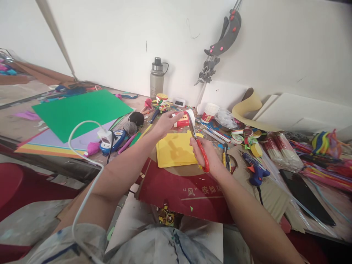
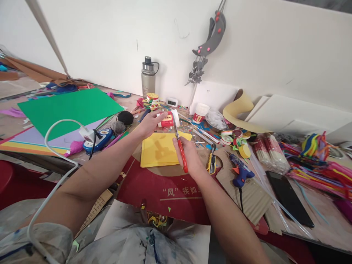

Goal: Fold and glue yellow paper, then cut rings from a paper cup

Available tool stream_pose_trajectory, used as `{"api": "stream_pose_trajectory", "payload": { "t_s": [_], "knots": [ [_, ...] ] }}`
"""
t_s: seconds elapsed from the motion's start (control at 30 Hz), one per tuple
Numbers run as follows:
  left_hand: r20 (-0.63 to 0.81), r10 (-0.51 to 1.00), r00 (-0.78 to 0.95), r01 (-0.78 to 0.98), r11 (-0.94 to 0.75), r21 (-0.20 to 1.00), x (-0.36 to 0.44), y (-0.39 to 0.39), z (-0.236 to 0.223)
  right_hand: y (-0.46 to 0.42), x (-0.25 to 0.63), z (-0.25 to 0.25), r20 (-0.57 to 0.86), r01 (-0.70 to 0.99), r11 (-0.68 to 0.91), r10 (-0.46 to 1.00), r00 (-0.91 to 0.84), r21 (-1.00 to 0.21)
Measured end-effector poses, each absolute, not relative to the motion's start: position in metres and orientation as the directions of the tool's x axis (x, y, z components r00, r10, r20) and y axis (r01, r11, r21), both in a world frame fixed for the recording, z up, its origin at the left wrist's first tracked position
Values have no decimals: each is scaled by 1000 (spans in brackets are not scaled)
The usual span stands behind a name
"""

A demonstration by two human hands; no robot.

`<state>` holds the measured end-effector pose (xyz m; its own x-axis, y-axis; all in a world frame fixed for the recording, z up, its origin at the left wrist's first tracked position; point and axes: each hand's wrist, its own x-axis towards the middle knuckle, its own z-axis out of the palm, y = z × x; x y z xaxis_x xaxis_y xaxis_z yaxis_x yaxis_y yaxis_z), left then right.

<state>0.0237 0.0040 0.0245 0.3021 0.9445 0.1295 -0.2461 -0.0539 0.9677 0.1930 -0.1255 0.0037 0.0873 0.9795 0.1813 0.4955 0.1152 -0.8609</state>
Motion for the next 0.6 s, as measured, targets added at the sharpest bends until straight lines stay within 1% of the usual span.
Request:
{"api": "stream_pose_trajectory", "payload": {
  "t_s": [0.1, 0.2, 0.27, 0.43, 0.6],
  "knots": [
    [81, 931, 356, -276, 22, 961, 21, 4, 27, -126, 193, 6, 187, 543, 125, 981, 60, -831],
    [-68, 904, 423, -270, 197, 943, 20, 5, 29, -127, 193, 11, 223, 615, 152, 974, 40, -774],
    [-111, 899, 424, -272, 243, 931, 21, 5, 29, -127, 192, 14, 245, 650, 166, 969, 32, -741],
    [17, 904, 427, -331, 139, 933, 24, 2, 28, -126, 192, 17, 266, 623, 196, 964, 21, -757],
    [36, 903, 429, -300, 104, 948, 24, -3, 29, -126, 193, 15, 259, 615, 192, 966, 20, -765]
  ]
}}
